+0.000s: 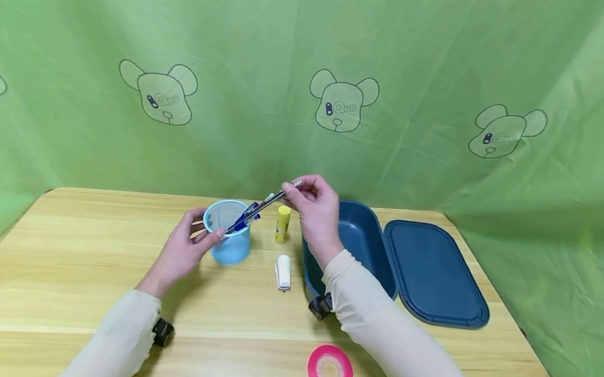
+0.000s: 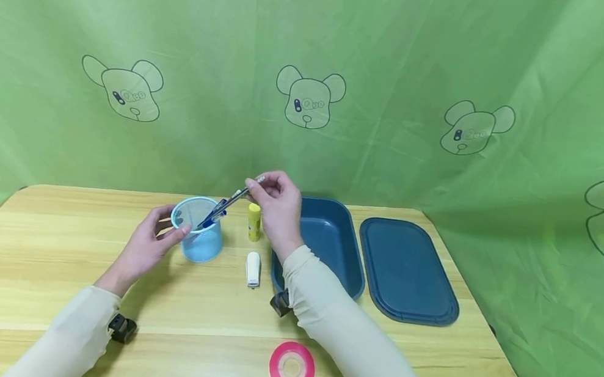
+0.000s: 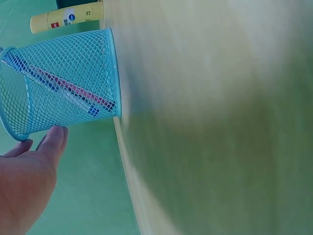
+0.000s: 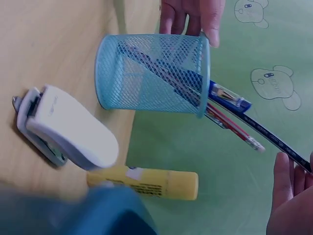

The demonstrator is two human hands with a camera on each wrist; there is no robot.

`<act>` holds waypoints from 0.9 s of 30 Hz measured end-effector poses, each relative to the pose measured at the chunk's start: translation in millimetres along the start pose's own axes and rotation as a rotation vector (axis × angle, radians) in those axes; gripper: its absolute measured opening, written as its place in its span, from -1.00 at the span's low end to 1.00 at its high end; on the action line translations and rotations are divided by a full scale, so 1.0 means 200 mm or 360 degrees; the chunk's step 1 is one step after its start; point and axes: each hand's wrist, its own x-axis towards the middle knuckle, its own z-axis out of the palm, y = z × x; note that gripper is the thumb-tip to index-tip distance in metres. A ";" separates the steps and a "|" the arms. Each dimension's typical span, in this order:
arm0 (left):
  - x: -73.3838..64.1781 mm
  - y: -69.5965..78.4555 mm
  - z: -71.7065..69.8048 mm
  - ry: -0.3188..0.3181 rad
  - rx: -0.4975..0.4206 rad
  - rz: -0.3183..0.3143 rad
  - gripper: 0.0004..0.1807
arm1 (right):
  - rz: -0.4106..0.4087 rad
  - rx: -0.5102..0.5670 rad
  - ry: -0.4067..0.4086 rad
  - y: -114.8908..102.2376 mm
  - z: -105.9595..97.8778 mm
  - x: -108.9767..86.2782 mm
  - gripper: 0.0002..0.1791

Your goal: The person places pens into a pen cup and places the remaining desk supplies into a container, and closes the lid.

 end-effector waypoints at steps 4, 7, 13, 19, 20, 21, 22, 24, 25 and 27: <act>0.01 -0.01 0.00 0.0004 -0.0016 0.0006 -0.23 | 0.0109 -0.0020 -0.0035 0.04 0.02 0.00 -0.84; 0.01 -0.01 0.00 0.0001 -0.0018 0.0014 -0.23 | 0.0168 -0.0053 -0.0061 0.07 0.03 -0.01 -0.84; 0.00 -0.01 0.00 -0.0005 -0.0028 -0.0002 -0.21 | 0.0204 -0.0194 -0.0133 0.10 0.06 -0.02 -0.84; -0.01 0.00 0.00 -0.0008 -0.0025 -0.0006 -0.20 | 0.0166 -0.0412 -0.0145 0.12 0.06 -0.04 -0.78; -0.01 0.00 0.00 -0.0009 -0.0026 -0.0003 -0.20 | 0.0169 -0.0430 -0.0141 0.12 0.05 -0.04 -0.78; -0.01 0.00 0.00 -0.0008 -0.0030 -0.0004 -0.21 | 0.0174 -0.0440 -0.0141 0.12 0.05 -0.04 -0.77; -0.01 0.00 0.00 -0.0008 -0.0032 -0.0001 -0.22 | 0.0182 -0.0450 -0.0144 0.12 0.04 -0.04 -0.76; 0.00 0.00 0.00 -0.0007 -0.0038 -0.0001 -0.22 | 0.0203 -0.0463 -0.0157 0.12 0.03 -0.04 -0.75; 0.00 0.00 0.00 -0.0006 -0.0038 -0.0002 -0.23 | 0.0214 -0.0471 -0.0166 0.12 0.03 -0.04 -0.74; 0.00 0.00 0.00 -0.0007 -0.0035 -0.0003 -0.22 | 0.0225 -0.0499 -0.0182 0.12 0.02 -0.04 -0.72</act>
